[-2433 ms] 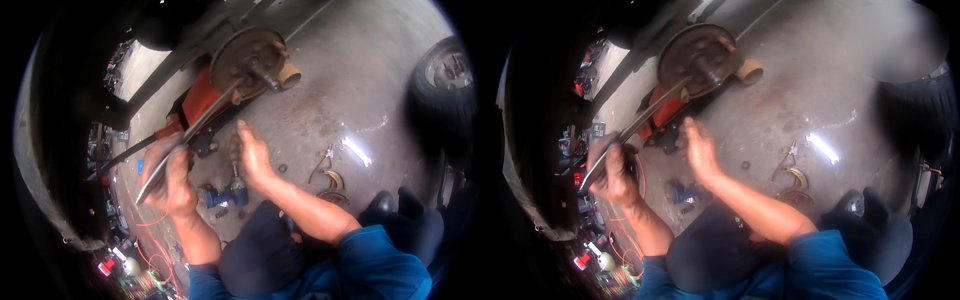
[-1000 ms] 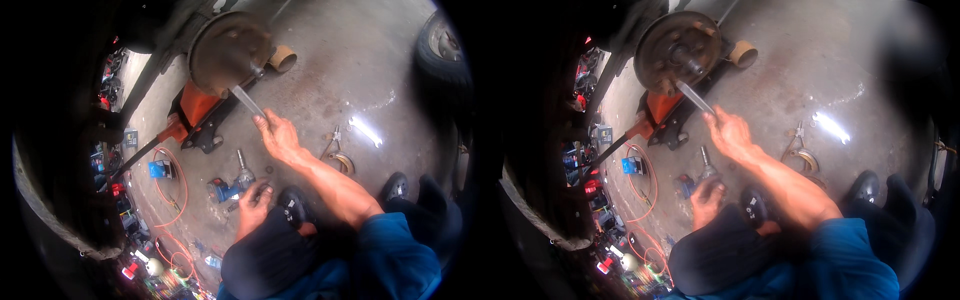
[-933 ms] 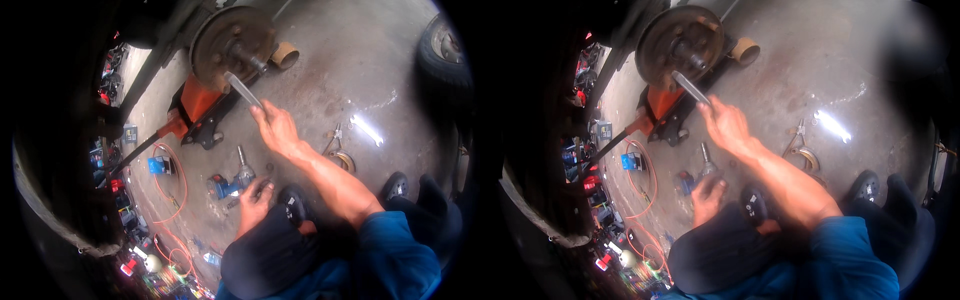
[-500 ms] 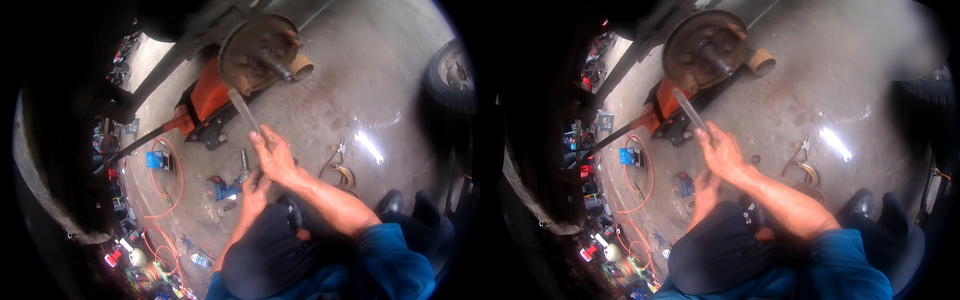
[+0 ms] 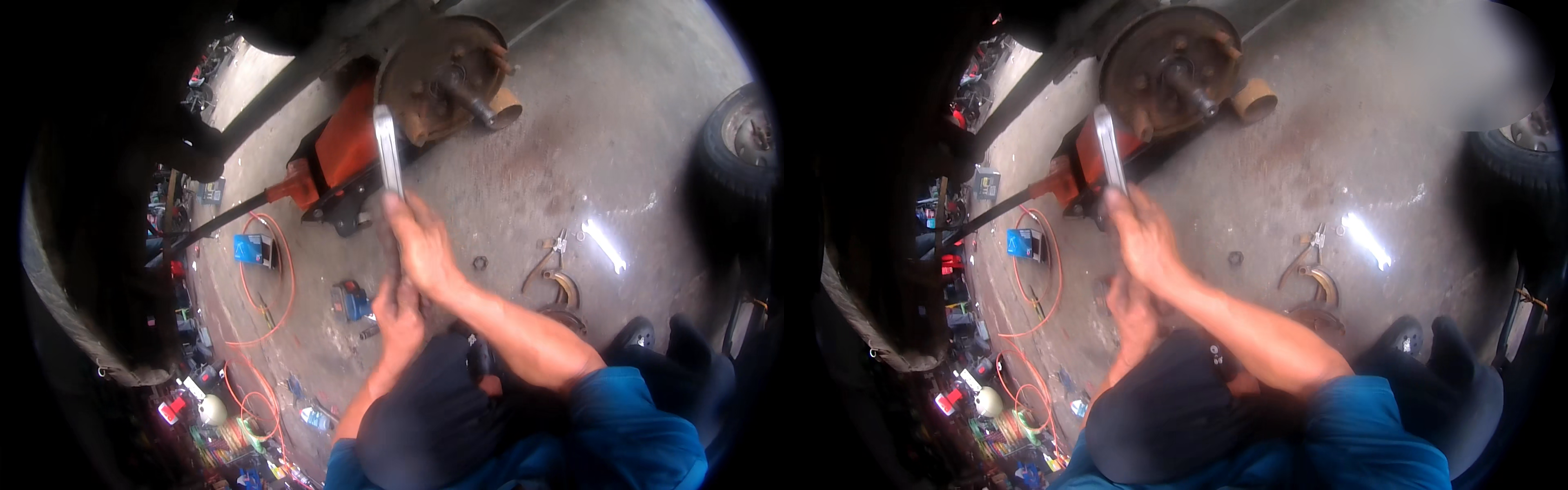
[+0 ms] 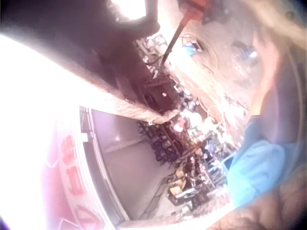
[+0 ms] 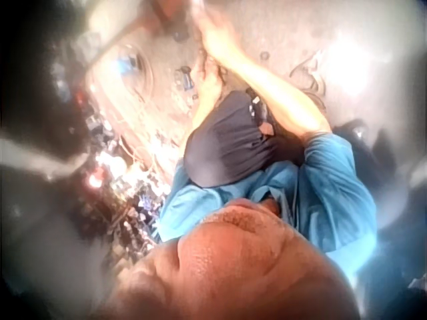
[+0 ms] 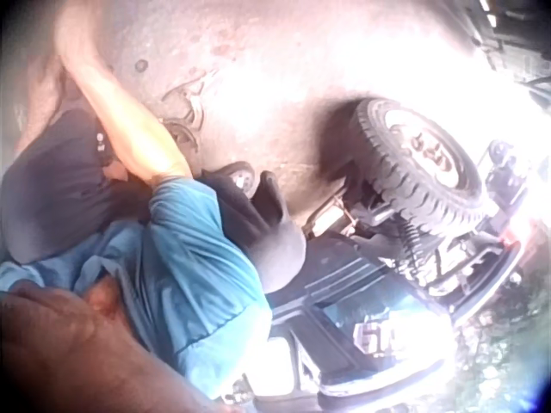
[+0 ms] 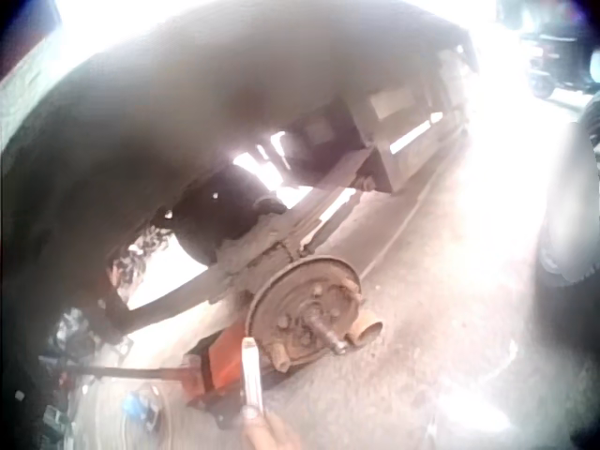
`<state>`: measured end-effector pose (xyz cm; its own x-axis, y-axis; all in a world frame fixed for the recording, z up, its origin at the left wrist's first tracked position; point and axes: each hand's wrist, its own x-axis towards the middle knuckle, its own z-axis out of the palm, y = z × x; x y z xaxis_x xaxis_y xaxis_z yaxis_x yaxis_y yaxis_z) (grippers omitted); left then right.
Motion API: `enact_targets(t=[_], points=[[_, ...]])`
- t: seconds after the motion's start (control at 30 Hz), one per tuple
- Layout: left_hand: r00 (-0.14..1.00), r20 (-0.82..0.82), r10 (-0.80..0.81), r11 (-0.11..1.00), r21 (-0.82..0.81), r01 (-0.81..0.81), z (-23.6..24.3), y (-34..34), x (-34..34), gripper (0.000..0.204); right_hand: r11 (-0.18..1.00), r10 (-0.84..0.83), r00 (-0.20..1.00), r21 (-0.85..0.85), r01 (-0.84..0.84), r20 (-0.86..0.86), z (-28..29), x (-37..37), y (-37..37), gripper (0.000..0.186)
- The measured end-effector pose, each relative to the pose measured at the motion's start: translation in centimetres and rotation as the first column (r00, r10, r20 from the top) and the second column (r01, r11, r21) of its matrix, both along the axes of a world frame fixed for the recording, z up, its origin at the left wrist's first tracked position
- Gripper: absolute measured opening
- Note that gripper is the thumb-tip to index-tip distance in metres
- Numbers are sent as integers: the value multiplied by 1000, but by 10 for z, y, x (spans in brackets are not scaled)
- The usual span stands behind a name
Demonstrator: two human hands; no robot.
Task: The person uses an impact wrench to remove a part from a wheel hub, then uses pliers and a hammer to manipulate internal brake components, and finally uses a metal bar to pry at the hub assembly.
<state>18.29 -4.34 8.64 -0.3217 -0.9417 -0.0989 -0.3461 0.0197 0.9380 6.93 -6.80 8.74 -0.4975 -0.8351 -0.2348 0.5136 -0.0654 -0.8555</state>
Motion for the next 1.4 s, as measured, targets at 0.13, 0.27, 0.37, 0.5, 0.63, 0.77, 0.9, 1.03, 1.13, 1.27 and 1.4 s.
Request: enact_targets(t=[0.13, 0.27, 0.37, 0.5, 0.63, 0.77, 0.9, 1.03, 1.13, 1.27, 1.4], points=[[967, 255, -18, 998, -53, 33, 7, -20, -3, 35, 985, -75, 978, -135, 103, 197, 2, -3, -16, 45], [948, 318, -20, 965, -241, 101, -3, -12, 15, 35, 997, 20, 905, -72, 11, 424, -27, 22, -19, 41], [917, 400, 14, 952, -285, 110, -1, -18, 13, 34, 997, -6, 944, -76, 33, 329, -28, 22, -21, 41], [920, 389, 44, 758, -613, 223, -21, -34, 14, 33, 987, -11, 957, -150, 57, 288, -30, 18, -28, 43], [875, 477, 83, 742, -616, 265, -25, -49, -5, 33, 975, 4, 959, -213, 59, 285, -35, -2, -43, 49], [951, 309, 33, 768, -616, 173, -45, -53, -2, 29, 987, 5, 990, -159, 18, 143, -35, -9, -35, 54], [969, 247, 1, 705, -687, 175, -48, -72, -25, 26, 982, -67, 995, -184, 53, -69, -35, -27, -48, 53], [966, 257, -16, 746, -640, 183, -52, -69, -18, 27, 977, -57, 994, -210, 36, -93, -21, -32, -45, 59], [976, 216, 15, 599, -784, 164, -47, -70, -26, 28, 984, -14, 1000, -179, 13, -8, -25, -16, -44, 55], [958, 287, 32, 748, -642, 167, -12, -72, -34, 23, 971, 46, 956, -237, 25, 291, -12, -31, -53, 63], [908, 417, -39, 857, -454, 245, -5, -67, -28, 30, 975, 27, 965, -219, 32, 261, -12, -27, -45, 69]])
